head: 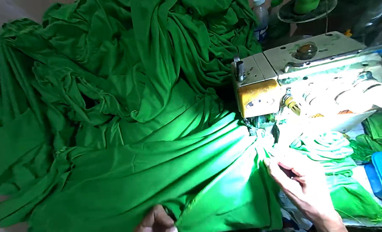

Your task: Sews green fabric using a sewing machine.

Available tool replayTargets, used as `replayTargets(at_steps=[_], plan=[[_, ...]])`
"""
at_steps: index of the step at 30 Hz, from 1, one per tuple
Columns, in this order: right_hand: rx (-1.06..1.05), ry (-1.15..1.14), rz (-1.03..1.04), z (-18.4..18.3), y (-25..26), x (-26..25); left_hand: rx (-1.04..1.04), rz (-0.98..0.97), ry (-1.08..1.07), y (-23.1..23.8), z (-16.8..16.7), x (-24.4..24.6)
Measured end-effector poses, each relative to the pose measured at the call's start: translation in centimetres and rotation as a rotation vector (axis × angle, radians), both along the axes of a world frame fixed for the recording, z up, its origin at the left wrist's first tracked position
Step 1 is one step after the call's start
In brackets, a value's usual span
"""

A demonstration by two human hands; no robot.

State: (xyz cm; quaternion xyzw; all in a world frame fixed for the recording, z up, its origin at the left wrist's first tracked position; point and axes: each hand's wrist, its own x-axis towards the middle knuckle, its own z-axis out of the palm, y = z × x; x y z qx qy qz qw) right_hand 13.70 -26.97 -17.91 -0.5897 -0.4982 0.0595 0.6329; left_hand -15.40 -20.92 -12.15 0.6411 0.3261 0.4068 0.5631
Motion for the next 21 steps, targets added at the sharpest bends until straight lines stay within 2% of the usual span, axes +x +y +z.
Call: replayTargets(at_steps=[2,5,8,10,12,15,21], plan=[[-0.011,0.036,0.028,0.0,0.5,0.6,0.244,0.009,0.104,2.3,2.6,1.4],[-0.049,0.115,0.051,-0.2,0.6,0.1,0.563,0.164,0.192,7.7,4.7,2.9],[-0.088,0.255,0.180,-1.6,0.4,-1.5,0.551,0.376,0.340,13.9,3.8,3.7],[-0.060,0.325,0.241,-2.5,0.6,-2.4,0.541,0.435,0.463,16.1,2.3,4.5],[-0.058,0.429,0.249,-2.5,0.7,-3.0,0.674,0.469,0.541,16.5,1.4,5.0],[-0.034,0.530,0.253,-2.0,1.0,-3.4,0.686,0.535,0.587,15.8,1.3,5.6],[-0.044,0.500,0.520,-1.3,-2.5,-5.4,0.694,0.522,0.581,15.7,1.3,5.5]])
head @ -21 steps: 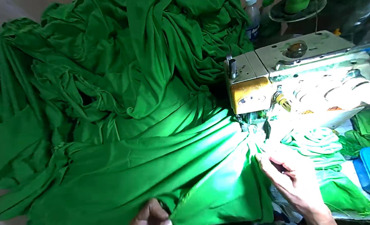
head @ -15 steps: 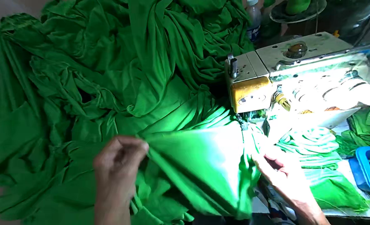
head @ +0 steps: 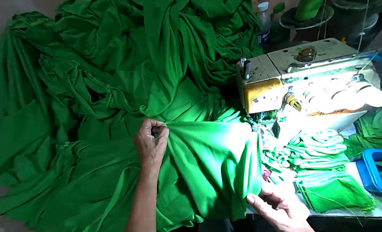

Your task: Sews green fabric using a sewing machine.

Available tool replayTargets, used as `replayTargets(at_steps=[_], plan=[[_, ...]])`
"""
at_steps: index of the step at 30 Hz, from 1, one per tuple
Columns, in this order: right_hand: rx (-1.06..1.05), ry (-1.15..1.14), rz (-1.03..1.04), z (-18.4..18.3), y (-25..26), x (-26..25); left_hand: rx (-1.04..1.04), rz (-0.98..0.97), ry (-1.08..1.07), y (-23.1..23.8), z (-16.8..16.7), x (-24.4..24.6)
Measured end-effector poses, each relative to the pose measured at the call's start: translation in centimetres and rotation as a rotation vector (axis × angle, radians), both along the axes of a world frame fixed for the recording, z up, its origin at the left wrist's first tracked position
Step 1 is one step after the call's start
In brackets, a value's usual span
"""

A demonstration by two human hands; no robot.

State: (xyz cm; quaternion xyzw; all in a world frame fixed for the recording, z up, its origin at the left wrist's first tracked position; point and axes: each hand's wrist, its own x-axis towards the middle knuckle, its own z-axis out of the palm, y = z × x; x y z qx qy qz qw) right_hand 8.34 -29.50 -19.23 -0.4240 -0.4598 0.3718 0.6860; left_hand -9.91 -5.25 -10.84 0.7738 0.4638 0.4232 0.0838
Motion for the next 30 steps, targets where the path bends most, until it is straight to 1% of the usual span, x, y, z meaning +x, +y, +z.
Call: replayTargets(at_steps=[2,6,11,16,20,21,23,24,26,28,30], plan=[[0.008,-0.051,-0.044,-0.1,-1.3,0.2,-0.011,0.007,-0.005,-0.1,0.0,0.2],[-0.027,-0.162,-0.078,1.7,-3.8,0.4,0.007,-0.004,0.005,0.0,0.0,0.1],[-0.126,-0.437,-0.270,0.8,-5.2,-0.5,0.023,0.000,0.027,-0.2,-0.1,0.0],[-0.161,-0.675,-0.417,-0.1,-4.3,-0.4,0.016,0.012,0.040,-0.3,0.0,0.2],[-0.124,-0.769,-0.540,-0.2,-2.1,1.1,-0.087,-0.058,-0.049,0.4,1.4,-0.1],[-0.103,-0.783,-0.578,-0.2,-1.3,1.6,-0.097,-0.085,-0.067,0.7,2.2,-0.2],[-0.085,-0.809,-0.639,-0.1,0.4,2.5,-0.053,-0.134,-0.087,1.5,4.2,-0.2],[-0.094,-0.813,-0.647,0.1,1.1,2.8,-0.027,-0.135,-0.090,2.0,5.3,0.1],[-0.134,-0.777,-0.591,0.3,2.0,3.0,0.026,-0.115,-0.073,3.2,7.1,1.0],[-0.153,-0.705,-0.500,0.0,2.1,2.8,0.030,-0.069,0.010,4.5,7.4,1.6],[-0.123,-0.650,-0.446,-0.3,1.3,2.3,-0.018,-0.052,0.155,3.9,6.8,2.1]])
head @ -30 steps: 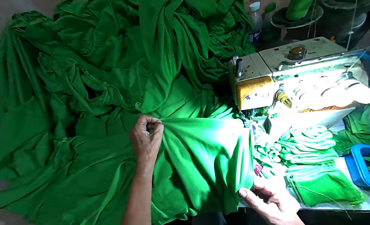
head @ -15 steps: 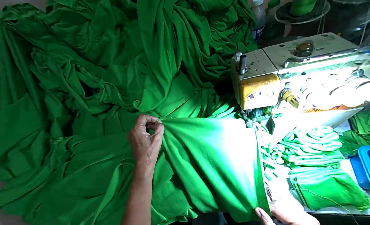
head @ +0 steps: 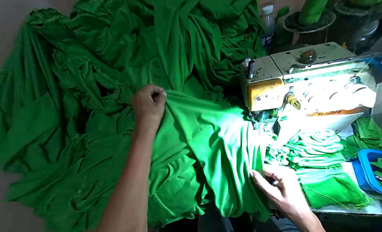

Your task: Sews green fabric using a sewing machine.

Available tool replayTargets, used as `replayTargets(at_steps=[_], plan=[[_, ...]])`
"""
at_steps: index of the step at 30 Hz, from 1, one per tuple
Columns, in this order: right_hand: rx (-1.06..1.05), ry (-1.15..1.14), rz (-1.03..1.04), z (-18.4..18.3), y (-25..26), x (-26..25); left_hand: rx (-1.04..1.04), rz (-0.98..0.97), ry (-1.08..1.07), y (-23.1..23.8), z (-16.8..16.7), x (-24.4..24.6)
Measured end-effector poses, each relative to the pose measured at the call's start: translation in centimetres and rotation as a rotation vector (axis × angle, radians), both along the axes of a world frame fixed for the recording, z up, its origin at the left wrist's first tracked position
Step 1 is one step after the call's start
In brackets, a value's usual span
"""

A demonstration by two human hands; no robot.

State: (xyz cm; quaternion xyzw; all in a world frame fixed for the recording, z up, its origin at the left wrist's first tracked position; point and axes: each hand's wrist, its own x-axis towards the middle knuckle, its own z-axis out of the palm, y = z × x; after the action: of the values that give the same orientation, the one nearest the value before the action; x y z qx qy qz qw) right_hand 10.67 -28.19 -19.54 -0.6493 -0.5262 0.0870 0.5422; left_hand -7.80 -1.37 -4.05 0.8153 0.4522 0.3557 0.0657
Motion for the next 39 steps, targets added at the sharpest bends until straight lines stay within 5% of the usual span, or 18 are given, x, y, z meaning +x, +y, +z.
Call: replayTargets(at_steps=[5,9,12,16,20,26,32,39], plan=[[-0.040,0.138,0.143,0.1,-4.3,-1.8,0.072,-0.100,0.037,-12.5,-3.3,2.1],[-0.118,0.191,0.224,0.0,-6.9,-5.4,-0.157,-0.342,-0.022,-22.9,-10.2,3.6],[-0.171,0.238,0.275,-1.5,-8.6,-7.3,-0.289,-0.237,-0.014,-26.9,-12.8,2.9],[-0.183,0.281,0.329,-1.4,-9.5,-5.6,-0.355,-0.179,-0.091,-28.4,-14.0,-0.9],[0.015,0.081,-0.046,0.6,-5.5,-1.4,-0.345,-0.295,-0.267,-30.1,-14.9,-3.6],[-0.102,0.454,0.045,0.8,-0.7,-1.0,-0.316,-0.346,-0.404,-32.5,-16.0,-5.3],[-0.051,0.457,0.223,-4.0,-8.9,-7.6,-0.172,-0.440,-0.436,-33.1,-17.2,-6.3],[-0.098,0.656,0.190,-1.3,-15.5,-9.0,-0.077,-0.643,-0.362,-33.3,-19.3,-5.4]])
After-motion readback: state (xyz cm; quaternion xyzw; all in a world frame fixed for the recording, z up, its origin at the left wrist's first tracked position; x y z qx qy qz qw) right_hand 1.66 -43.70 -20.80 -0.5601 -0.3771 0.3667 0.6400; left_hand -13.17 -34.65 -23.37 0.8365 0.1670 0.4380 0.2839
